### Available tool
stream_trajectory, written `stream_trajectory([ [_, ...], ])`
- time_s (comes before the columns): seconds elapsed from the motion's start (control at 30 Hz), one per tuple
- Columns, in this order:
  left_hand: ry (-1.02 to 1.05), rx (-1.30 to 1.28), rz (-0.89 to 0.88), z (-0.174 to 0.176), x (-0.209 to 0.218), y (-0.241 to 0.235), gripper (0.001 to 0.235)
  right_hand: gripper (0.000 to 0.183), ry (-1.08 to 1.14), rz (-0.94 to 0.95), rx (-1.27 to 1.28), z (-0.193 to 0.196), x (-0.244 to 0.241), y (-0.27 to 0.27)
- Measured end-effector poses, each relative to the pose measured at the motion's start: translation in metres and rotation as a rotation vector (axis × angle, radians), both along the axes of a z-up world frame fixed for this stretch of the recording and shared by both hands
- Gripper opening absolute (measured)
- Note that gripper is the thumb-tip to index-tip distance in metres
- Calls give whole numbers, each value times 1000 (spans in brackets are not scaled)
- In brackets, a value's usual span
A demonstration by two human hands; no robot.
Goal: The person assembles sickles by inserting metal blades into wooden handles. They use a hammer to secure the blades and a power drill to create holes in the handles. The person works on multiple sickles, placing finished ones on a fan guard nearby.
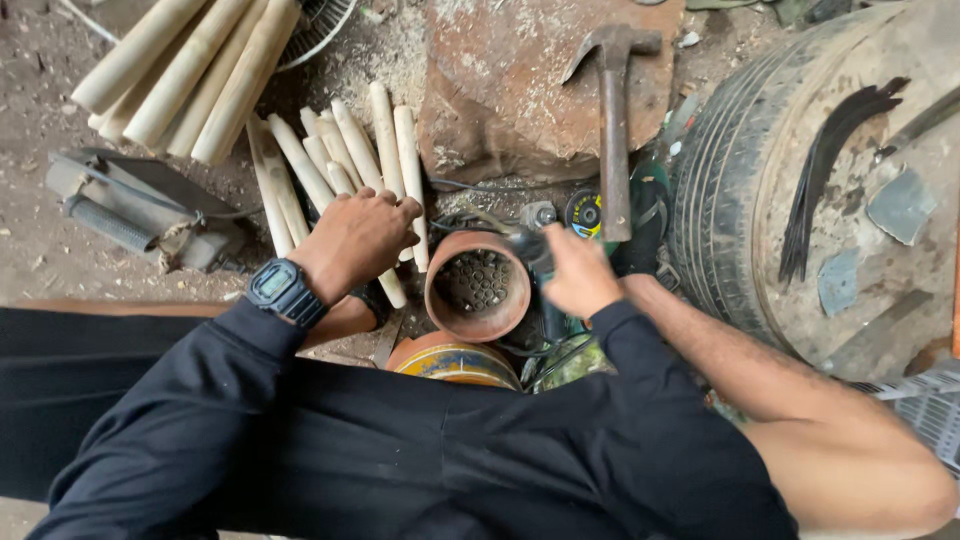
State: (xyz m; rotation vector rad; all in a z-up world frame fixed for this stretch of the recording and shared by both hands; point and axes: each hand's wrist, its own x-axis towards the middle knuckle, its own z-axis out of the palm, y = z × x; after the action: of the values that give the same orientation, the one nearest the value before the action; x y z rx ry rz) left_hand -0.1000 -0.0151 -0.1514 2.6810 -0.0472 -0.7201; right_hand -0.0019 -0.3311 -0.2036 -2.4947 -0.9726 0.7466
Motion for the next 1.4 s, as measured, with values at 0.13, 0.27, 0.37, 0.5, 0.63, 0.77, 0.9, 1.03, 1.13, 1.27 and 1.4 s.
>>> stream_trajectory([
  [0.13,67,12,-19,1,0,-3,36,55,33,-13,-45,-29,18,-23],
  [0.27,96,13,2,-3,1,-1,37,57,68,-18,-173,-51,7,-28],
  [0.37,245,37,42,-10,1,1,36,63,-9,-35,-190,-50,0,-24],
  [0.5,160,70,12,-25,-3,11,30,67,-119,-38,-256,-30,-6,-14],
  [0.63,138,112,22,-49,-15,22,23,53,-305,-30,-369,-7,-36,6],
  [0.77,39,123,122,-79,-25,25,32,22,46,-33,-45,-18,-79,34],
  [0.9,-44,110,464,-112,-29,28,27,17,159,-96,-9,-82,-91,74],
  [1.03,-192,30,773,-137,-34,32,45,16,93,-135,-127,-128,-102,79],
  [1.13,-194,41,909,-146,-34,29,46,14,40,-81,-217,-141,-107,78],
  [1.27,-225,138,889,-148,-30,27,42,18,47,-203,-215,-148,-109,85],
  [1.4,-122,-110,674,-153,-21,7,32,21,174,-497,-99,-157,-110,91],
])
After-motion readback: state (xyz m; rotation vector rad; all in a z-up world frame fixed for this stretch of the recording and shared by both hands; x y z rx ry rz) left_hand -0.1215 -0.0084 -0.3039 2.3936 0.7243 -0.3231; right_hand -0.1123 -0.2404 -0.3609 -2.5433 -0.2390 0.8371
